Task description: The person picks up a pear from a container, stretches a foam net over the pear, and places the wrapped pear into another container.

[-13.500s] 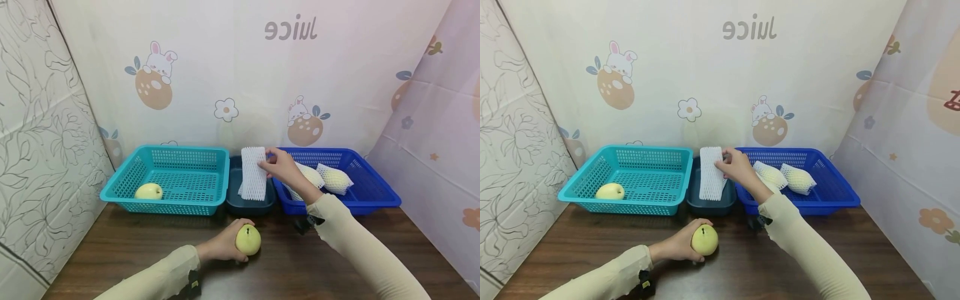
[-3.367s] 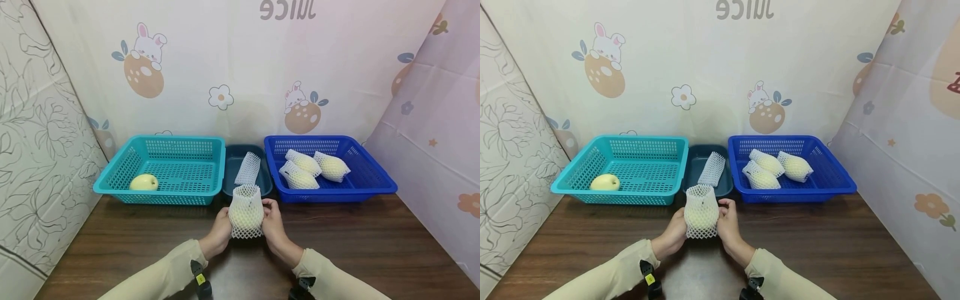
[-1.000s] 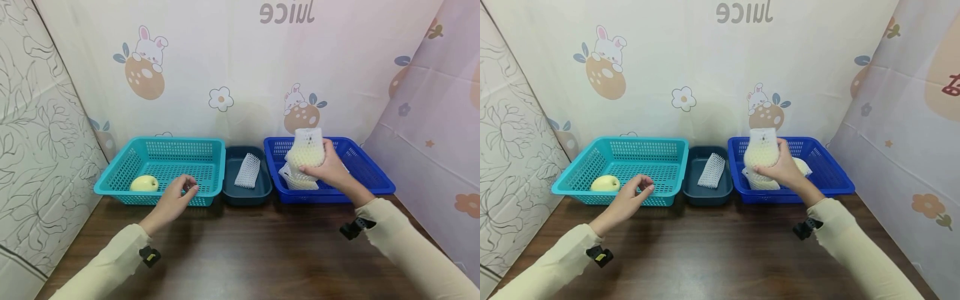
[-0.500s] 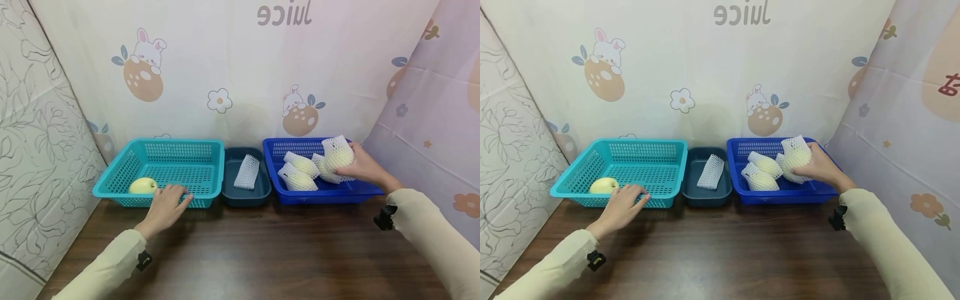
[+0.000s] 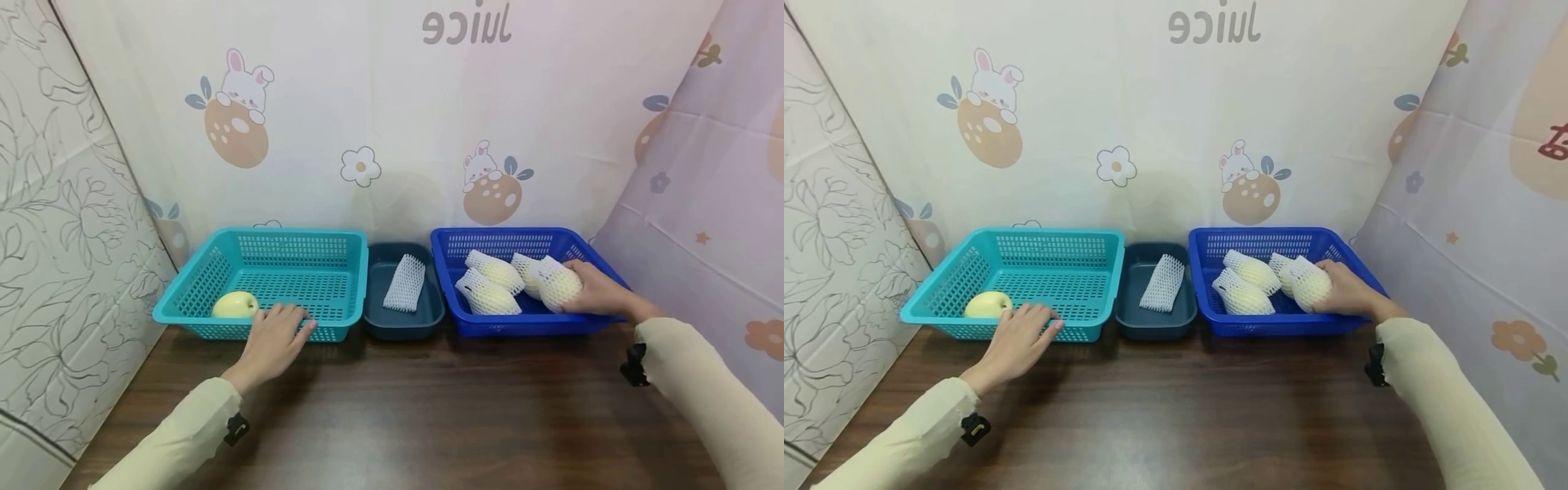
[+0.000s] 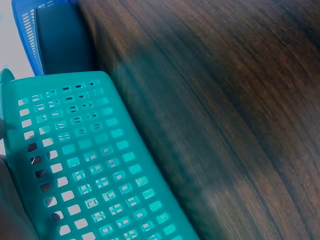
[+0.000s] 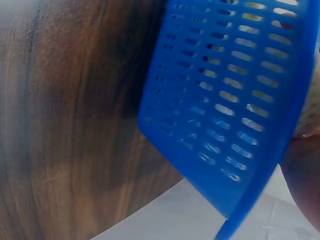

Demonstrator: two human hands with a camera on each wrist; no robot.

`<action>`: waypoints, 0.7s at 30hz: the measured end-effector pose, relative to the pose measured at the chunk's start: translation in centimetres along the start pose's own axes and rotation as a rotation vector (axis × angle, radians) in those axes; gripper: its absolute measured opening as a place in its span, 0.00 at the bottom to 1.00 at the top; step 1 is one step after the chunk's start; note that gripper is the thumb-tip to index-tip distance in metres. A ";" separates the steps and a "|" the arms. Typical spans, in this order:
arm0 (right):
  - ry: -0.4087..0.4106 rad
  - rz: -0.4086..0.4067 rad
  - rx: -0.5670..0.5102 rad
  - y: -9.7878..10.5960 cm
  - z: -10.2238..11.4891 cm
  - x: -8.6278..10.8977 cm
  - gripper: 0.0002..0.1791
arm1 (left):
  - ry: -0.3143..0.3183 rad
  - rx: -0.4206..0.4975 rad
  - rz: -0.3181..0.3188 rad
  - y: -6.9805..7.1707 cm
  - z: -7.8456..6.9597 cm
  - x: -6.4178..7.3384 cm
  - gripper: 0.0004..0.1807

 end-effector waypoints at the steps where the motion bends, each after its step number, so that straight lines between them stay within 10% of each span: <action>1: -0.006 0.013 0.003 -0.2 -0.2 0.0 0.45 | -0.003 -0.004 0.000 0.0 0.0 0.0 0.17; 21: -0.102 0.241 0.033 -2.4 -0.8 -0.8 0.42 | -0.017 -0.035 -0.013 -0.1 -0.1 0.0 0.15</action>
Point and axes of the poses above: each hand's wrist, its own x-axis away from the middle knuckle, its own y-axis out of the back of the hand, z = x × y, the point moved 7 cm from there along -x, towards the middle knuckle, and after that the axes turned 2 degrees about z, right-handed, at the moved point
